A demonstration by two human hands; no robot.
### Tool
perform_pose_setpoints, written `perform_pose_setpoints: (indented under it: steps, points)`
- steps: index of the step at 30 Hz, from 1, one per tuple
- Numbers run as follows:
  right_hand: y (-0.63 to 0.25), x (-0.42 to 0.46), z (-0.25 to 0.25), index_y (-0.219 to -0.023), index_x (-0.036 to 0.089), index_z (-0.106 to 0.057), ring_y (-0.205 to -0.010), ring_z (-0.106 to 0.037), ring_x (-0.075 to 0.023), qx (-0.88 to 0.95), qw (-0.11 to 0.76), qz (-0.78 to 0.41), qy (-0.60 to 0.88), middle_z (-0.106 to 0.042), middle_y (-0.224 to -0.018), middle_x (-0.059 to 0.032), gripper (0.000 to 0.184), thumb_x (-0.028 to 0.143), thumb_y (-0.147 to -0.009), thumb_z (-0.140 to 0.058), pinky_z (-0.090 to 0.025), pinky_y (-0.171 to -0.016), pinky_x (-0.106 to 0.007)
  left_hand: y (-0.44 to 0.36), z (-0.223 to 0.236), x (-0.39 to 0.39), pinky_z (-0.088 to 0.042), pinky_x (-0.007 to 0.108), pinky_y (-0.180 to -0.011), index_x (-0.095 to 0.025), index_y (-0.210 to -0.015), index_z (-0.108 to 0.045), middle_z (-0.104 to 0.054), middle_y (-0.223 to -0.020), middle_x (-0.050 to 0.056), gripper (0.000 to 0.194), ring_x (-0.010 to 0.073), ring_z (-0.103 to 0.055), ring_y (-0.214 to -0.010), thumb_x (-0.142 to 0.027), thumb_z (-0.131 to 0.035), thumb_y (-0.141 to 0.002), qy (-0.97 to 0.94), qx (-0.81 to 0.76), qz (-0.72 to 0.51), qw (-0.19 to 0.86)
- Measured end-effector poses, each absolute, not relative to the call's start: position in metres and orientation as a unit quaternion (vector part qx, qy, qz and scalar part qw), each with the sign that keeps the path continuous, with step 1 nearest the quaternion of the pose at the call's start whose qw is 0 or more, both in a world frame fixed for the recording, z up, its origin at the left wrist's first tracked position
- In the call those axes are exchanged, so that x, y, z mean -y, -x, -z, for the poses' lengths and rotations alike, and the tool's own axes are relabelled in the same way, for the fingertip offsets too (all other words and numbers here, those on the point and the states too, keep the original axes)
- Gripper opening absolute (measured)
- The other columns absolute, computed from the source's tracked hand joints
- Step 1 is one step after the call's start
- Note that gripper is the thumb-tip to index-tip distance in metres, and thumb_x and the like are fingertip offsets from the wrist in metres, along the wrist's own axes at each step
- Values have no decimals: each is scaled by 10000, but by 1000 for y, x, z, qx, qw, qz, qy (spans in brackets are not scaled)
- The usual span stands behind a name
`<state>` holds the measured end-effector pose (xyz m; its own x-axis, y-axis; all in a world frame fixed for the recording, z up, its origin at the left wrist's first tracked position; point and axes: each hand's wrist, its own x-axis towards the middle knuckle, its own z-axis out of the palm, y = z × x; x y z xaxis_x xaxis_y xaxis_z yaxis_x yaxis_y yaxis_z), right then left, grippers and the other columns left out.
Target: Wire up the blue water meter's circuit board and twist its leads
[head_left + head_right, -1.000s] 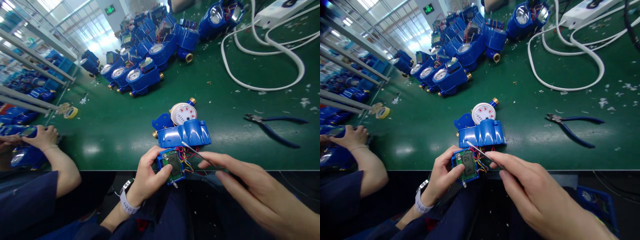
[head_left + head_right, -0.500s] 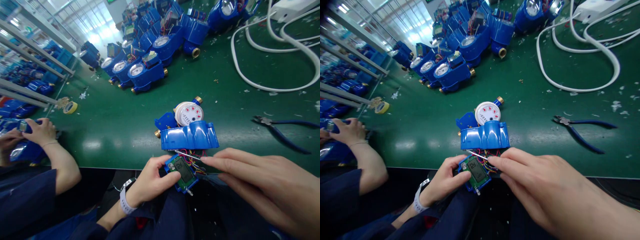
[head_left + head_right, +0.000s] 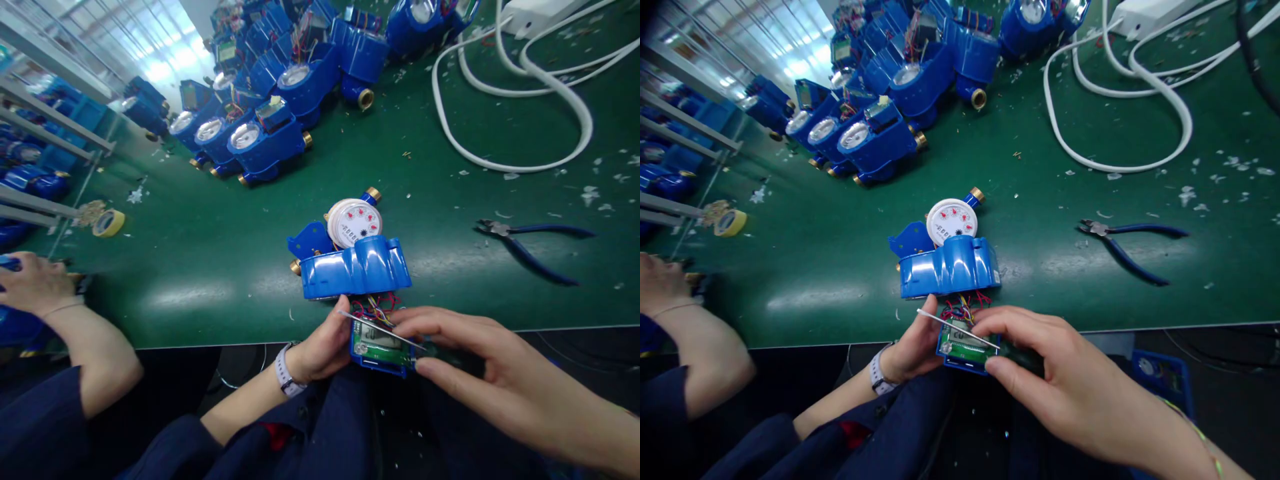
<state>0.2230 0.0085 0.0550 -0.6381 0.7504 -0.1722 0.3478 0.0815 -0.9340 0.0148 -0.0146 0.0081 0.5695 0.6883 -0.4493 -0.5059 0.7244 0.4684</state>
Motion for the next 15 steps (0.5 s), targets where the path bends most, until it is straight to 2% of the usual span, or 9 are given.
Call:
perform_pose_setpoints:
  steps: [3, 6, 9, 12, 15]
  points:
    - [-229, -4, -55, -1110, 291, -660, -1182, -575, -250, 719, 203, -537, 392, -574, -1321, -51, 213, 281, -912, -582, -507, -984, -386, -18, -5, 11, -339, 441, -1115, -102, -1135, -653, -703, -1146, 164, 659, 326, -545, -1251, -669, -560, -811, -119, -302, -329, 887]
    - [-237, 2, -56, -1125, 313, -654, -1155, -596, -254, 726, 238, -496, 412, -541, -1360, -48, 214, 322, -934, -559, -537, -950, -376, -17, -4, 7, -375, 447, -1084, -116, -1127, -654, -715, -1124, 147, 584, 315, -599, -1189, -617, -559, -842, -108, -301, -329, 888]
    - [-246, 11, -57, -1175, 376, -626, -1047, -651, -230, 737, 268, -432, 446, -631, -1225, -15, 244, 348, -941, -560, -567, -906, -331, -12, -11, -1, -409, 451, -1046, -128, -1146, -653, -708, -1144, 139, 527, 322, -626, -1146, -547, -602, -830, -127, -296, -322, 890]
    - [-253, 23, -57, -1253, 434, -564, -865, -694, -196, 743, 265, -389, 476, -696, -1030, 25, 323, 336, -945, -548, -600, -834, -298, -10, -22, -10, -385, 466, -1063, -102, -1214, -626, -692, -1162, 157, 583, 348, -613, -1154, -481, -657, -772, -165, -309, -310, 884]
    - [-258, 35, -55, -1302, 433, -527, -836, -700, -210, 747, 247, -364, 499, -704, -1013, 27, 359, 361, -950, -519, -608, -834, -326, -12, -28, -17, -358, 504, -1081, -118, -1258, -608, -696, -1135, 150, 652, 378, -603, -1158, -441, -704, -700, -185, -312, -303, 881]
